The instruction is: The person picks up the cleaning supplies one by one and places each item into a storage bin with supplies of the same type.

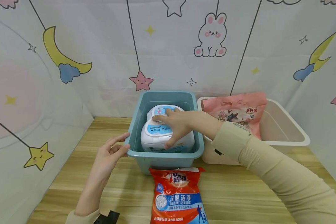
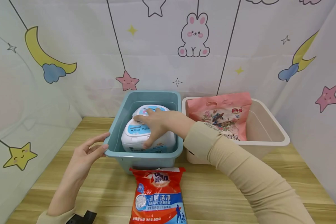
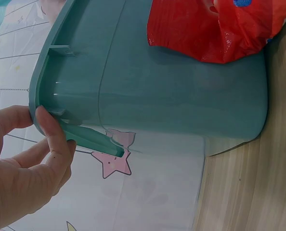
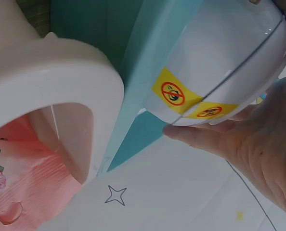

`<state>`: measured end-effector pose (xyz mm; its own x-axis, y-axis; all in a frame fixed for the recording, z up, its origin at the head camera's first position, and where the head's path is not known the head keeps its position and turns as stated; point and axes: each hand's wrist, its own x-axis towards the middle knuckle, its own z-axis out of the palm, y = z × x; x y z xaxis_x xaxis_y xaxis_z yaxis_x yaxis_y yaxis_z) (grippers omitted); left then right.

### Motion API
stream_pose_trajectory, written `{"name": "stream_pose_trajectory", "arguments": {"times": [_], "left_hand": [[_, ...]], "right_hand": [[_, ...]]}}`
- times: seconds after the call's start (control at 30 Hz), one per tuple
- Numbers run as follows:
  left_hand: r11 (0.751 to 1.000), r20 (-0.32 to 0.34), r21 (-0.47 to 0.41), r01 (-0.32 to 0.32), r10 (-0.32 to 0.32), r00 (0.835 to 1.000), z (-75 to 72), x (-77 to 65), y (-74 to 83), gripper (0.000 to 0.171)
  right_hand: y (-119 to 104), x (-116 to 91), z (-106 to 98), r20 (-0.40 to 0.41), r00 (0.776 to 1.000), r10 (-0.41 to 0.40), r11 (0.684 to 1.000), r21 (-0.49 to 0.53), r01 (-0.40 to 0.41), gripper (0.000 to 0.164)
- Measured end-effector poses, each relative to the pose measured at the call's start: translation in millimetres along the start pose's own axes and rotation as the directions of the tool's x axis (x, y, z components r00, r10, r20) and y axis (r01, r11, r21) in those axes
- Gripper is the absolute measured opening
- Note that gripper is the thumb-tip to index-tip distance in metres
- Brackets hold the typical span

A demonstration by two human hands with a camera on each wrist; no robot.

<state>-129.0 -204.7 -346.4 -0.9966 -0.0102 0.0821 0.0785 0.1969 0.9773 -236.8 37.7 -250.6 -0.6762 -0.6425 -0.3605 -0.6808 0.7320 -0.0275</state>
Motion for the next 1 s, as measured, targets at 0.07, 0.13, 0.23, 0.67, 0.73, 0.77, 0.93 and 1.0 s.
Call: {"name": "stream_pose_trajectory", "arguments": {"times": [0.07,0.13,0.23,0.67,0.73,0.77,0.93,1.0], "left_hand": [[1.0,0.001,-0.003,-0.001,0.001,1.0,0.2,-0.2,0.4,0.048],[1.0,0.0,-0.013,-0.003,0.003,1.0,0.5,0.0,0.8,0.048],[1.0,0.001,-0.028,-0.004,0.004,1.0,0.8,0.7,0.9,0.048],[0.999,-0.006,-0.041,0.008,-0.009,1.0,-0.3,-0.2,-0.8,0.048],[0.999,-0.006,-0.041,0.011,-0.011,1.0,-0.3,-0.6,-0.6,0.048],[0.999,-0.007,-0.04,0.013,-0.013,1.0,-0.2,-0.8,-0.4,0.047],[0.999,-0.004,-0.031,0.011,-0.011,1.0,-0.1,-0.7,0.6,0.047],[0.999,-0.002,-0.033,0.006,-0.006,1.0,-0.3,-0.3,1.0,0.048]], "right_hand": [[0.7,0.6,0.3,0.008,1.0,-0.003,1.0,0.002,0.003,0.098],[2.0,1.8,0.7,0.017,1.0,-0.002,1.0,0.002,0.002,0.099],[4.0,3.4,1.2,0.028,1.0,0.003,1.0,0.007,-0.004,0.1],[-2.9,12.4,-0.1,0.09,0.995,0.038,0.999,0.029,-0.04,0.102],[-3.8,13.9,1.2,0.101,0.994,0.04,0.999,0.022,-0.042,0.102],[-4.1,14.8,1.6,0.104,0.994,0.039,0.999,0.017,-0.041,0.102],[-6.4,18.7,3.8,0.123,0.991,0.048,0.999,-0.019,-0.046,0.102],[-7.6,20.0,4.2,0.129,0.99,0.055,0.998,-0.027,-0.052,0.102]]}}
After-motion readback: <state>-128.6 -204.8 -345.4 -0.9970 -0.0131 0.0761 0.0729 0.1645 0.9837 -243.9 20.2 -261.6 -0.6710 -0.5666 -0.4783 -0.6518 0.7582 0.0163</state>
